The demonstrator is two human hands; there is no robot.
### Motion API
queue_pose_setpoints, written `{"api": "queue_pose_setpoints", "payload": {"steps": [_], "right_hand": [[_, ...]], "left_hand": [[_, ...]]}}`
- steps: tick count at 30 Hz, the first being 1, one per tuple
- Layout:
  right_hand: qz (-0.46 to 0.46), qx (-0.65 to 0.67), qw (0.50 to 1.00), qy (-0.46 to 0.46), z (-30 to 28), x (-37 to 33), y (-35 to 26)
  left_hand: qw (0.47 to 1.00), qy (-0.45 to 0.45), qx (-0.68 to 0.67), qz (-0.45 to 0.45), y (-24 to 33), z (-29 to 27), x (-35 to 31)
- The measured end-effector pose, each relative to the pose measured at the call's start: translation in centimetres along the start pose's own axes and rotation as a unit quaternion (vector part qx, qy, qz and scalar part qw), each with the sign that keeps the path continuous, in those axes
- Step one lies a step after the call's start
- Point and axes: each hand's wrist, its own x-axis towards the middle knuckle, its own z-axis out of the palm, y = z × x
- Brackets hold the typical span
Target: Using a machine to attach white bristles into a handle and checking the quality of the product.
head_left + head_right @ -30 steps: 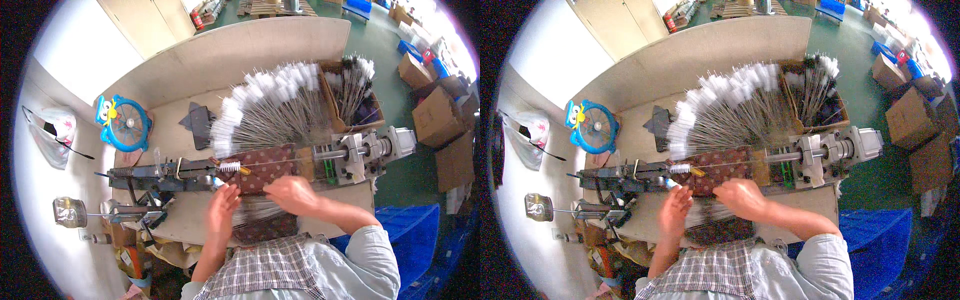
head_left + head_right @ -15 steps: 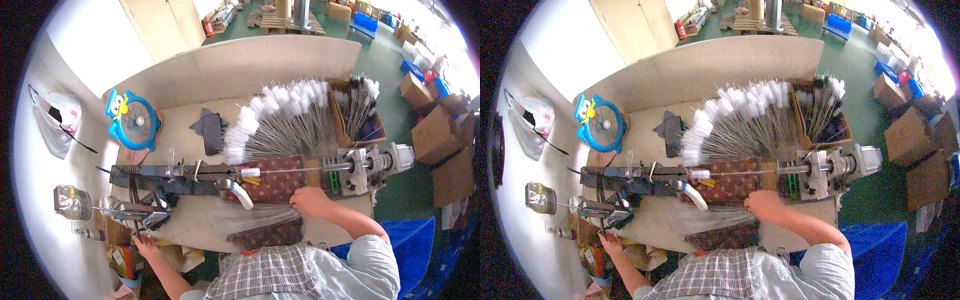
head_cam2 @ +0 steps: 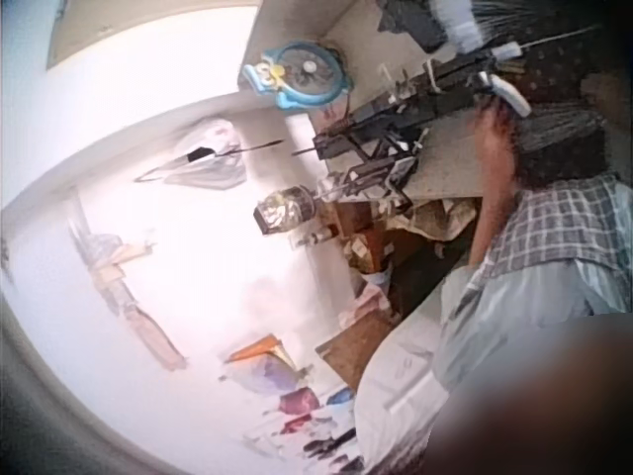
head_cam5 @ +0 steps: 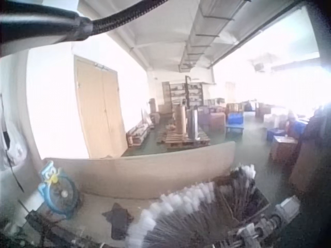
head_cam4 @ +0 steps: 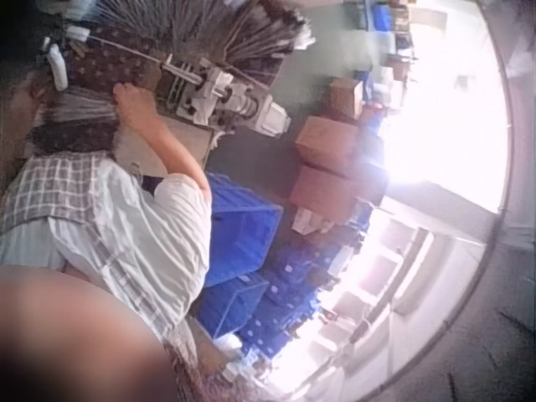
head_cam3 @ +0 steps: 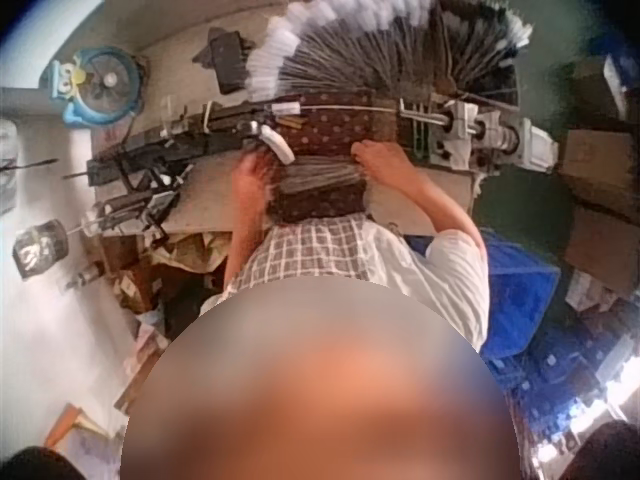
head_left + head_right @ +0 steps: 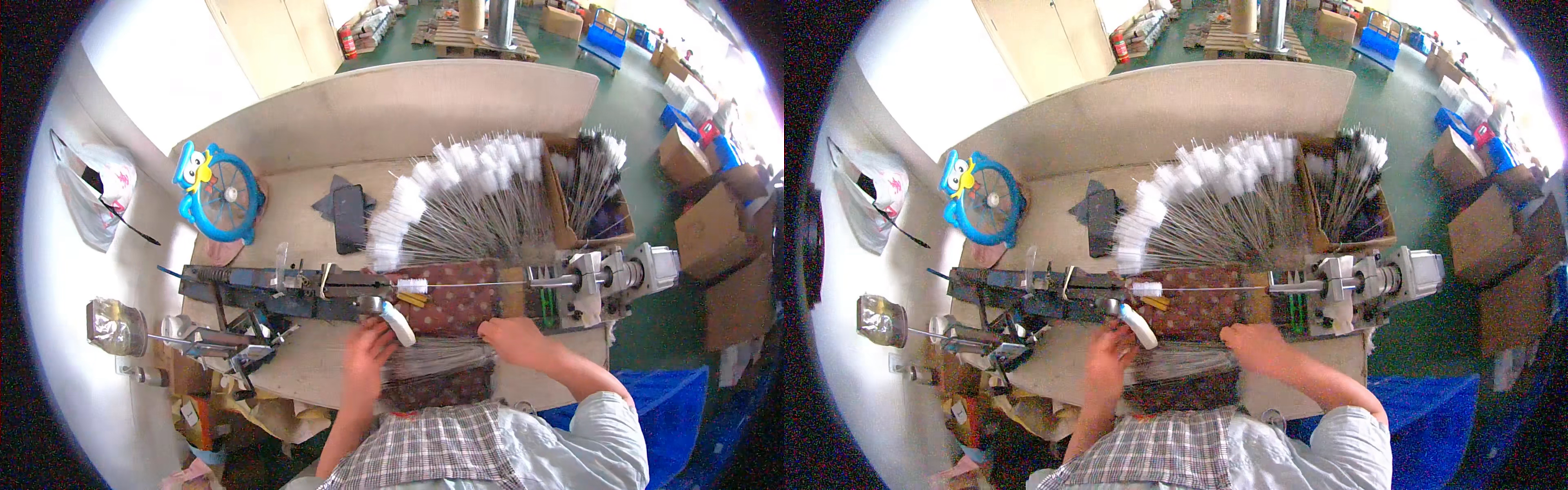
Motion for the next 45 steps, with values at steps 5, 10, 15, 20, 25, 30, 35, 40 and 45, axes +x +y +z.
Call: {"api": "queue_pose_setpoints", "payload": {"steps": [5,10,15,20,25,30,35,40,45], "right_hand": [[-0.021,-0.016,0.999,0.017,-0.8,-0.4,-0.9],[-0.015,0.013,0.997,0.072,-1.3,-0.5,-2.0],[-0.036,-0.097,0.993,0.059,-4.9,-2.4,-2.6],[0.069,-0.083,0.953,0.284,-13.5,-4.9,0.5],[0.007,-0.056,0.940,0.336,-13.0,-3.1,2.5],[-0.011,0.064,0.939,0.338,-11.5,-0.2,1.7],[0.084,0.083,0.927,0.357,-10.2,0.2,2.7],[0.076,0.122,0.965,0.217,-9.4,-0.1,3.8],[-0.063,0.102,0.958,0.260,-9.8,2.2,1.9]], "left_hand": [[0.984,-0.022,-0.138,-0.108,1.6,8.7,-0.4],[0.880,-0.158,-0.396,-0.207,9.9,5.9,-2.1],[0.970,-0.077,-0.183,-0.143,7.3,3.7,-5.0],[0.940,-0.280,0.024,-0.195,7.7,5.7,-5.0],[0.877,-0.329,0.317,0.151,3.2,14.0,0.0],[0.645,-0.265,0.613,0.372,-1.0,17.7,4.3],[0.495,-0.152,0.670,0.533,0.3,19.7,6.7],[0.523,-0.209,0.660,0.498,0.6,18.5,8.4],[0.592,-0.214,0.598,0.496,2.2,11.0,3.1]]}}
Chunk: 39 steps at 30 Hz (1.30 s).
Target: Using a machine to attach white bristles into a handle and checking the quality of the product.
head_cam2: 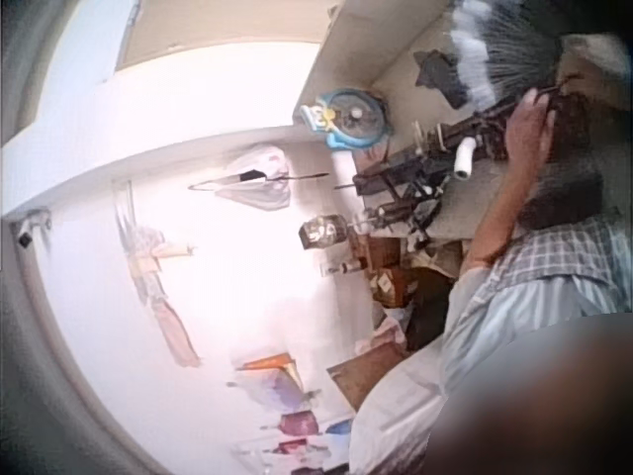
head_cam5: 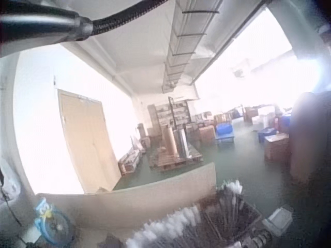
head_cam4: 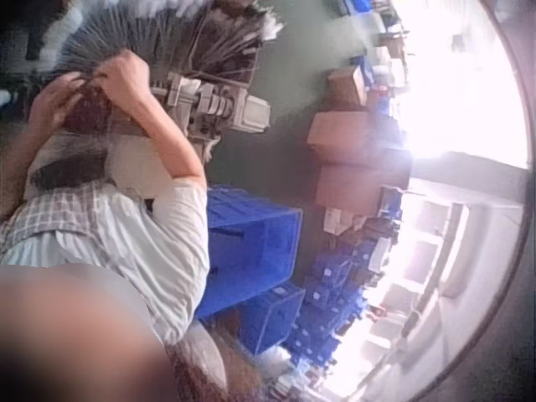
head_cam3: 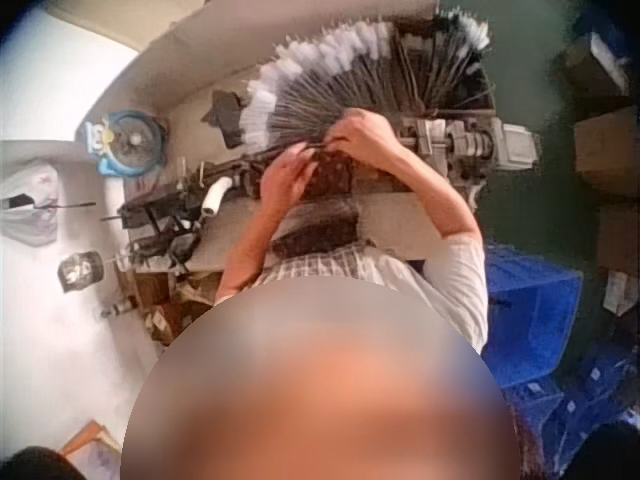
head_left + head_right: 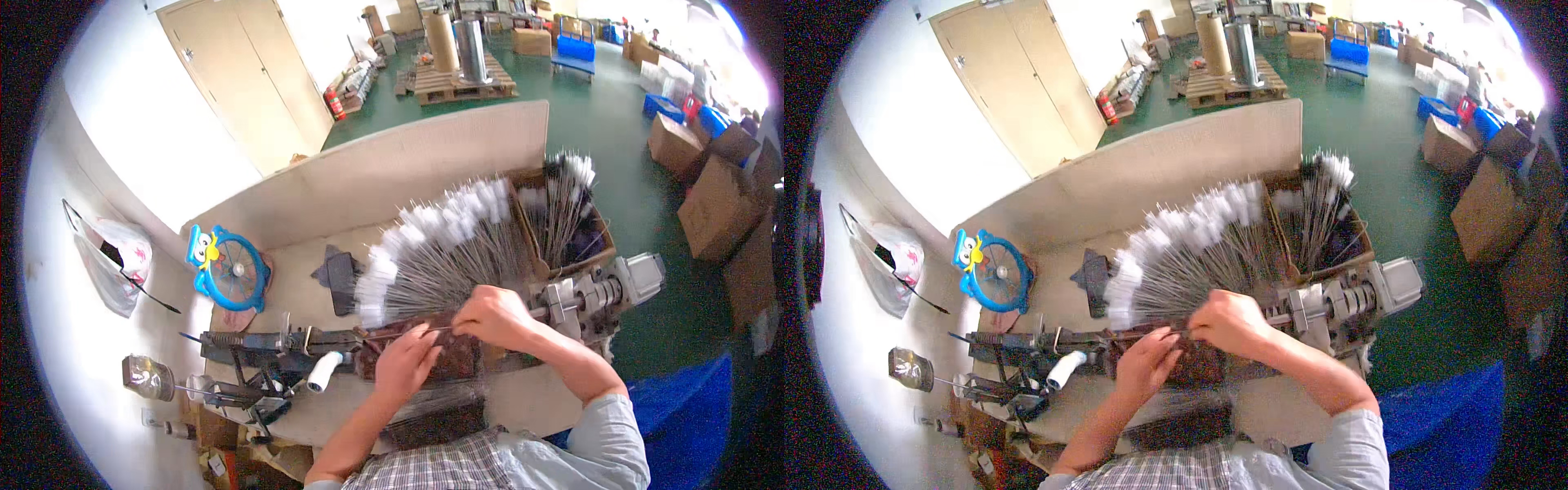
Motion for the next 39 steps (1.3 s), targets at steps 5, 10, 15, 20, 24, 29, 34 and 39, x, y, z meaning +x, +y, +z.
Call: {"api": "queue_pose_setpoints", "payload": {"steps": [5,10,15,20,24,29,34,39], "right_hand": [[-0.151,0.081,0.985,0.030,4.5,5.0,-3.8],[-0.124,0.032,0.991,0.031,9.8,7.4,-5.3],[-0.101,0.002,0.995,0.019,11.7,8.1,-6.8],[-0.062,-0.017,0.998,-0.014,11.2,8.2,-6.9],[-0.073,-0.002,0.997,-0.012,11.2,8.4,-7.0],[-0.125,0.015,0.990,0.067,9.9,6.5,-6.7],[-0.133,0.047,0.986,0.085,7.9,2.0,-5.1],[-0.103,0.062,0.990,0.076,11.9,0.7,-3.8]], "left_hand": [[0.961,0.096,-0.143,-0.216,0.1,-1.5,-5.1],[0.791,0.107,-0.370,-0.475,-1.1,-3.5,-8.9],[0.550,0.250,-0.632,-0.486,-5.1,-4.7,-11.6],[0.708,0.118,-0.486,-0.499,-3.4,-3.7,-6.9],[0.849,0.017,-0.227,-0.476,-5.5,-2.7,-8.5],[0.794,0.070,-0.383,-0.467,-6.5,-0.5,-9.6],[0.600,0.174,-0.622,-0.472,-3.2,0.6,-7.1],[0.786,0.088,-0.372,-0.486,-3.3,0.7,-7.1]]}}
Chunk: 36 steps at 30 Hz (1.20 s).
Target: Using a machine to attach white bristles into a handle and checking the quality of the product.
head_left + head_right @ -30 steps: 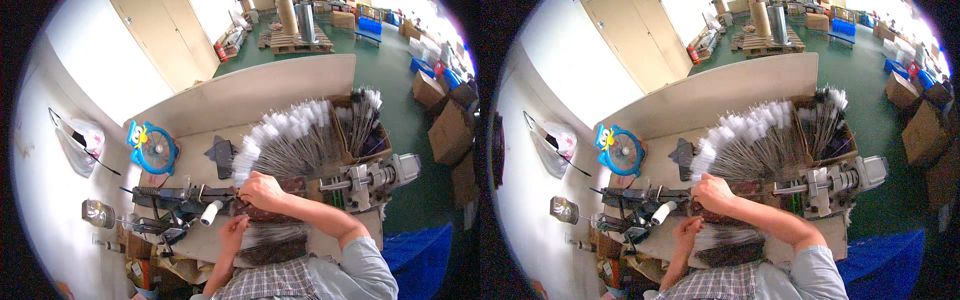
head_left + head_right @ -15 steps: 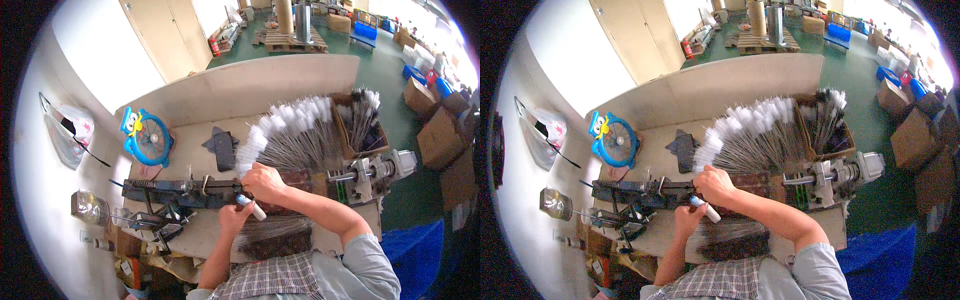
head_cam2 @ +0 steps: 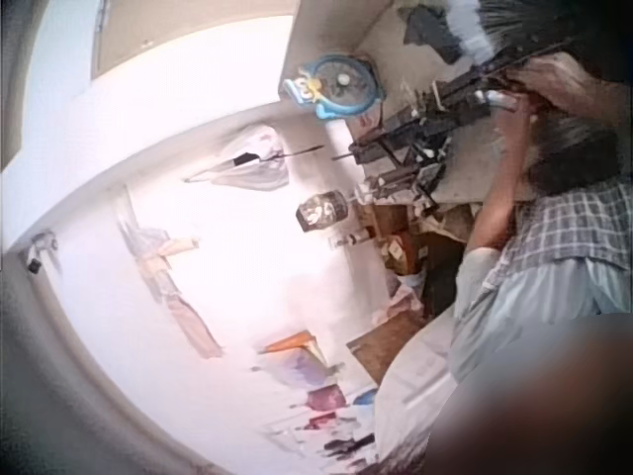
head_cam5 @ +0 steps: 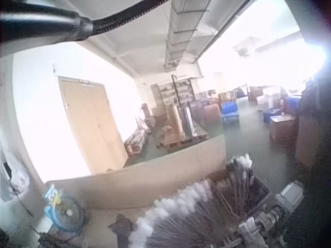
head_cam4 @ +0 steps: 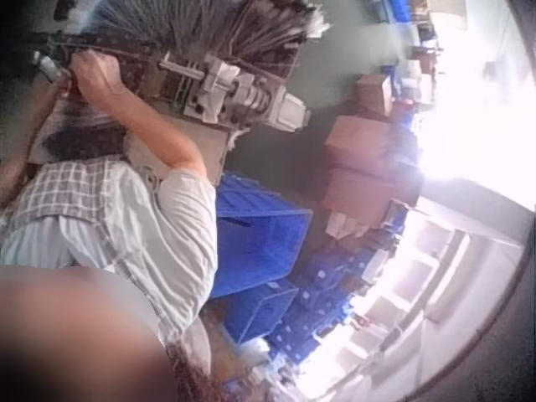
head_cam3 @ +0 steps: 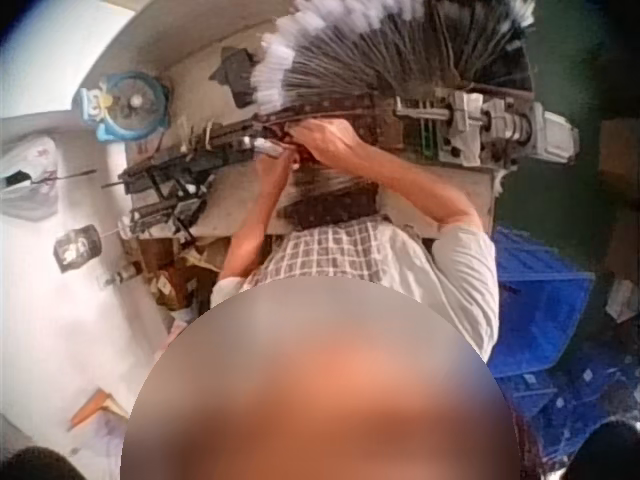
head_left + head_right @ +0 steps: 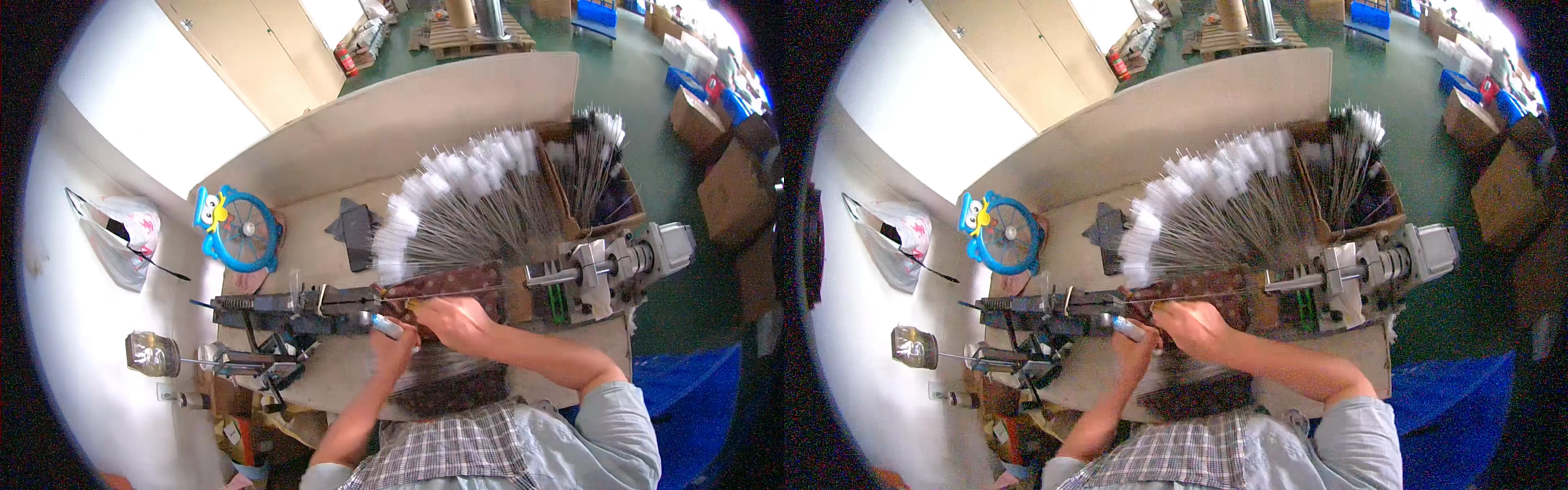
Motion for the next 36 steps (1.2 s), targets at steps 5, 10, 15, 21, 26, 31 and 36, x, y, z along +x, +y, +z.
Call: {"api": "queue_pose_setpoints", "payload": {"steps": [5,10,15,21,26,31,36], "right_hand": [[0.077,-0.093,0.988,-0.096,2.5,0.9,1.9],[0.030,-0.074,0.986,-0.147,1.6,-0.1,1.5],[0.022,-0.047,0.982,-0.183,-0.3,0.4,0.6],[0.041,0.029,0.986,-0.161,-0.6,1.5,-0.1],[-0.022,0.023,0.989,-0.147,-1.7,2.2,-1.0],[-0.019,0.013,0.995,-0.096,-3.5,2.7,-1.2],[0.035,-0.051,0.998,0.006,-5.4,4.4,-1.1]], "left_hand": [[0.983,-0.043,0.177,0.002,1.3,-1.2,0.4],[0.988,0.110,-0.101,-0.031,-3.5,-7.7,-0.9],[0.868,0.225,-0.419,-0.145,-6.6,-15.5,-1.7],[0.869,0.224,-0.411,-0.159,-6.9,-18.0,-2.2],[0.869,0.223,-0.415,-0.152,-7.6,-17.9,-1.8],[0.926,0.253,-0.275,-0.056,-6.0,-14.0,-2.7],[0.948,0.024,-0.307,-0.078,2.1,-0.9,-3.1]]}}
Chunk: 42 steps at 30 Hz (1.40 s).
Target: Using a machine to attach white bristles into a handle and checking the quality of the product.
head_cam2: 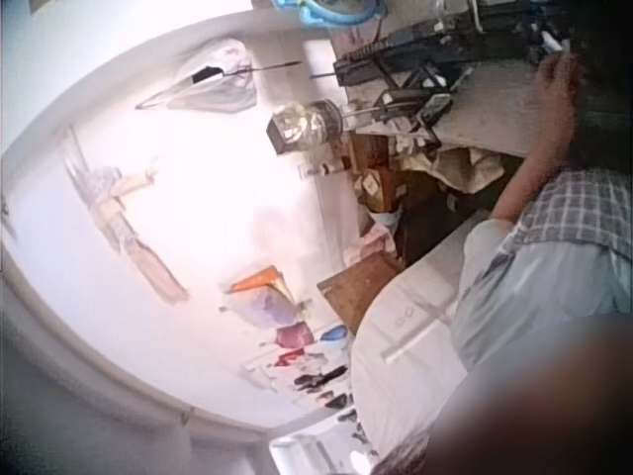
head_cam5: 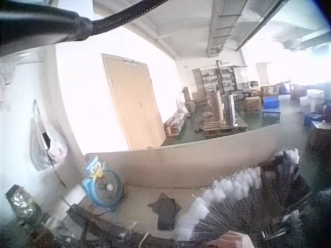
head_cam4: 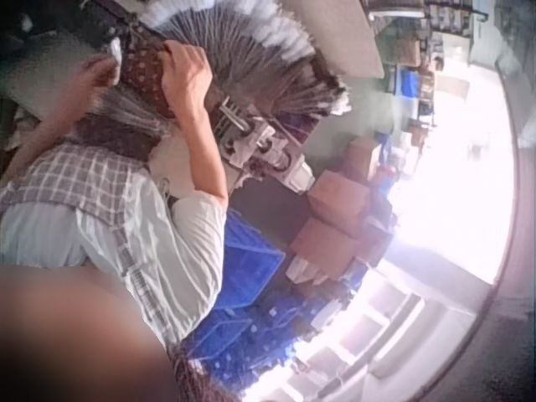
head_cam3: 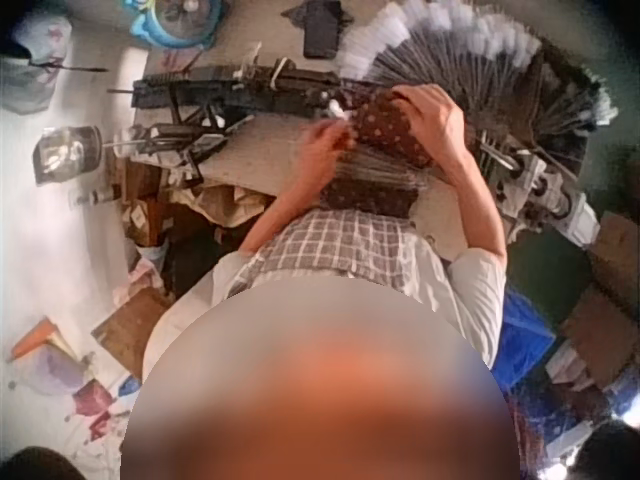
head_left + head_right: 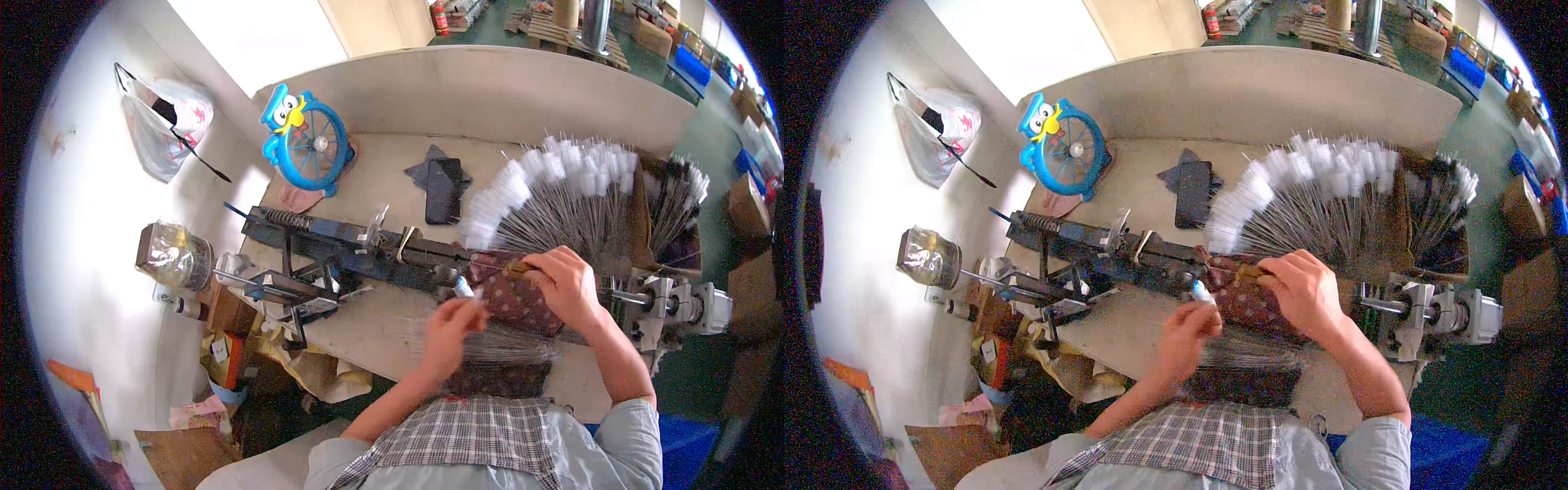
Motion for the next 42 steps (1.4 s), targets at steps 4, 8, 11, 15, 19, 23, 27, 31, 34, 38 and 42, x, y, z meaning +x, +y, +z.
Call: {"api": "queue_pose_setpoints", "payload": {"steps": [4,8,11,15,19,23,27,31,34,38,42], "right_hand": [[0.023,0.040,0.999,-0.025,-0.4,-1.0,0.9],[0.077,0.089,0.992,-0.038,-1.4,-1.9,1.9],[0.120,0.163,0.978,-0.055,-2.1,-2.0,2.2],[0.057,0.167,0.981,-0.083,-2.5,-2.3,2.7],[0.003,0.079,0.994,-0.076,-2.4,-1.7,2.0],[-0.040,-0.039,0.998,0.018,0.2,0.3,0.9],[0.010,-0.061,0.996,-0.072,3.5,1.8,1.0],[0.015,0.000,0.997,-0.080,2.6,1.9,-0.2],[0.056,0.031,0.991,-0.119,2.2,2.2,-0.4],[0.146,0.088,0.974,-0.147,2.3,2.0,-0.4],[0.083,0.025,0.993,-0.084,2.6,1.3,-1.4]], "left_hand": [[0.994,-0.088,-0.067,-0.006,-1.7,3.8,2.4],[0.994,-0.099,-0.047,0.014,-2.7,4.6,3.3],[0.995,-0.096,-0.021,0.030,-3.2,5.1,3.3],[0.999,-0.015,0.011,0.035,-2.4,6.8,2.9],[0.998,0.031,-0.018,0.048,-1.7,4.5,2.8],[0.994,0.058,-0.081,0.035,-1.0,4.2,2.6],[0.991,0.042,-0.123,-0.009,-0.6,4.4,2.9],[0.992,0.032,-0.117,-0.020,-0.6,3.7,2.8],[0.997,-0.002,-0.080,0.005,-0.4,3.2,2.9],[0.997,-0.048,-0.041,-0.045,0.5,3.3,2.8],[0.977,-0.026,-0.202,-0.056,0.3,3.3,2.9]]}}
